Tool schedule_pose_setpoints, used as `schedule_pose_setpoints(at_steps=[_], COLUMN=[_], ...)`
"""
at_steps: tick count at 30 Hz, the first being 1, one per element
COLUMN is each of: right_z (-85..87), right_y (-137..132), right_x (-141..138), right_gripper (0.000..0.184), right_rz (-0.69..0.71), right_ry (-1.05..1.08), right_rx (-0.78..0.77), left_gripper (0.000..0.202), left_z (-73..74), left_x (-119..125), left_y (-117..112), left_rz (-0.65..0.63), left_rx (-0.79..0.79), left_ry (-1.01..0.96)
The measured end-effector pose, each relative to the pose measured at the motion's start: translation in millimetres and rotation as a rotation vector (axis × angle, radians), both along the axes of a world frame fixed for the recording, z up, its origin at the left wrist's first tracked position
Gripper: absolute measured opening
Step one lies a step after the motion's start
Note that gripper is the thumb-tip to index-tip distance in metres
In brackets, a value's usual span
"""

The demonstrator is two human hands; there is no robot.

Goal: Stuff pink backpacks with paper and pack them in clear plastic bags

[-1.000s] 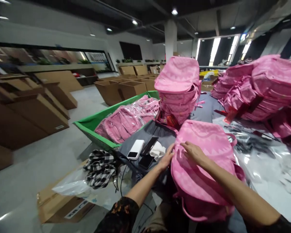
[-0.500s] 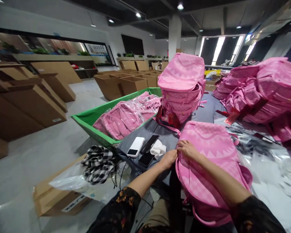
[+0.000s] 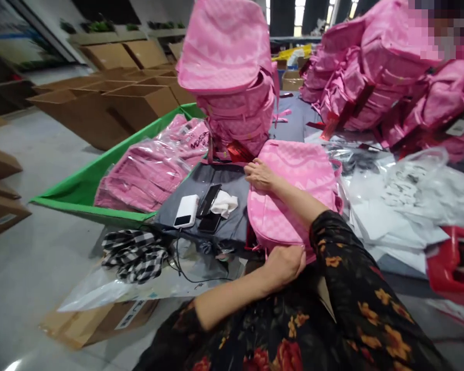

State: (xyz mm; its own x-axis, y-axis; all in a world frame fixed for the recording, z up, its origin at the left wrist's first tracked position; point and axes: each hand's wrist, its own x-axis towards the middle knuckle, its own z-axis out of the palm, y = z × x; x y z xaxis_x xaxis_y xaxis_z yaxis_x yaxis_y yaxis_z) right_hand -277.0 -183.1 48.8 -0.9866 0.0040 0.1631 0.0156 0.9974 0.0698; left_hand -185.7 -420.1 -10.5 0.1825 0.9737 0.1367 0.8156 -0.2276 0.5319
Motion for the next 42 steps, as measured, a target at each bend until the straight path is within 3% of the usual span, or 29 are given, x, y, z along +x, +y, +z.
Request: schedule_pose_setpoints(at_steps=[3, 6, 8, 10, 12, 15, 18, 21, 24, 26, 31, 33, 36, 39, 42], right_z=[4.4, 19.3, 22.6, 12.9, -8.7, -43.6, -61.0, -62.1, -61.5, -64.8, -78.3, -79.4, -73.6, -64.8, -60.9], right_y=[-21, -48, -69, -93, -115, -139, -152, -162, -170, -171, -170, -171, -175, -179, -183], right_x=[30, 114, 179, 230, 257, 260, 247, 239, 236, 233, 229, 232, 236, 239, 243], right_gripper=[0.023, 0.028, 0.025, 0.021, 0.017, 0.012, 0.008, 0.004, 0.024, 0.025, 0.014, 0.014, 0.014, 0.019, 0.022], right_rz=[-0.057, -0.029, 0.030, 0.033, 0.023, -0.057, -0.264, -0.463, -0.536, -0.581, -0.514, -0.505, -0.589, -0.641, -0.595], right_ry=[0.014, 0.114, 0.113, 0.125, 0.255, 0.525, 0.804, 0.889, 0.789, 0.748, 0.804, 0.851, 0.905, 0.910, 0.886], right_rx=[-0.060, -0.182, -0.183, -0.082, 0.052, 0.137, 0.045, -0.095, -0.176, -0.180, -0.177, -0.208, -0.308, -0.395, -0.300], left_gripper=[0.024, 0.033, 0.039, 0.045, 0.050, 0.059, 0.077, 0.086, 0.082, 0.076, 0.075, 0.080, 0.081, 0.083, 0.079], left_z=[-3.2, -2.9, -2.0, -1.3, -1.9, -6.6, -12.4, -13.4, -10.3, -8.2, -3.5, -1.9, -1.4, -2.9, -4.7], left_x=[14, -1, -6, -2, 8, 17, 15, 13, 14, 14, 10, 12, 20, 27, 32], left_y=[22, 23, 17, 9, 3, 0, 4, 11, 13, 13, 12, 14, 19, 22, 24], left_rz=[0.096, 0.211, 0.275, 0.323, 0.330, 0.326, 0.446, 0.551, 0.571, 0.570, 0.490, 0.526, 0.657, 0.702, 0.703], left_rx=[-0.073, -0.057, -0.063, -0.094, -0.124, -0.188, -0.331, -0.384, -0.425, -0.465, -0.474, -0.472, -0.414, -0.357, -0.330], left_ry=[-0.060, -0.339, -0.568, -0.751, -0.890, -1.078, -1.248, -1.319, -1.292, -1.245, -1.412, -1.454, -1.364, -1.289, -1.271])
